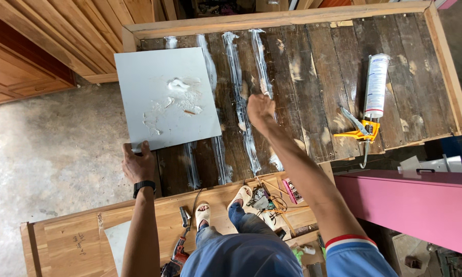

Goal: The person applies adhesive to a wooden surface using a caulking gun and spreads the material with a small tool.

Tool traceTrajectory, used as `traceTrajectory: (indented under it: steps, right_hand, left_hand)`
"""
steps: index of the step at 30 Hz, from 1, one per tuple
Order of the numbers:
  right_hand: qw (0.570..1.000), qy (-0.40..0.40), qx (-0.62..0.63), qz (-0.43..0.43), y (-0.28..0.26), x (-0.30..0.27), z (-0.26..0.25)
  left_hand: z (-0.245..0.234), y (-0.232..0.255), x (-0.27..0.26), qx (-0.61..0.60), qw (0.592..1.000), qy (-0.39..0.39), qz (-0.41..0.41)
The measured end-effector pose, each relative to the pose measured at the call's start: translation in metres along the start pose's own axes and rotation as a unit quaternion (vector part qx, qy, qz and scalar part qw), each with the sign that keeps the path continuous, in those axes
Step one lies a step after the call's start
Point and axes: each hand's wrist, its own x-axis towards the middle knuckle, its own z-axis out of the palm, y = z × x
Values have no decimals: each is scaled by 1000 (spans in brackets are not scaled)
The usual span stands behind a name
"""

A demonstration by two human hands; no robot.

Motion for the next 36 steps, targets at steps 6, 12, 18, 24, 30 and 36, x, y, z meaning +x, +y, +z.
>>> traceTrajectory:
  steps: [6,12,18,24,30,36]
  right_hand:
    - [999,-26,43,13,13,20,15]
    - [966,-37,248,58,65,24,-51]
    - [994,-38,81,60,104,56,-35]
    - [985,-45,154,66,76,54,-10]
    - [990,-33,136,27,49,43,-16]
    - [994,-29,102,10,58,35,-57]
  left_hand:
    - [4,-5,2,15,1000,4,5]
    - [5,-10,4,30,999,-14,2]
    - [7,-9,4,39,999,-8,3]
    - [7,-10,2,45,999,-3,3]
    - [0,-3,-2,36,999,3,3]
    - [2,-2,-1,37,999,9,6]
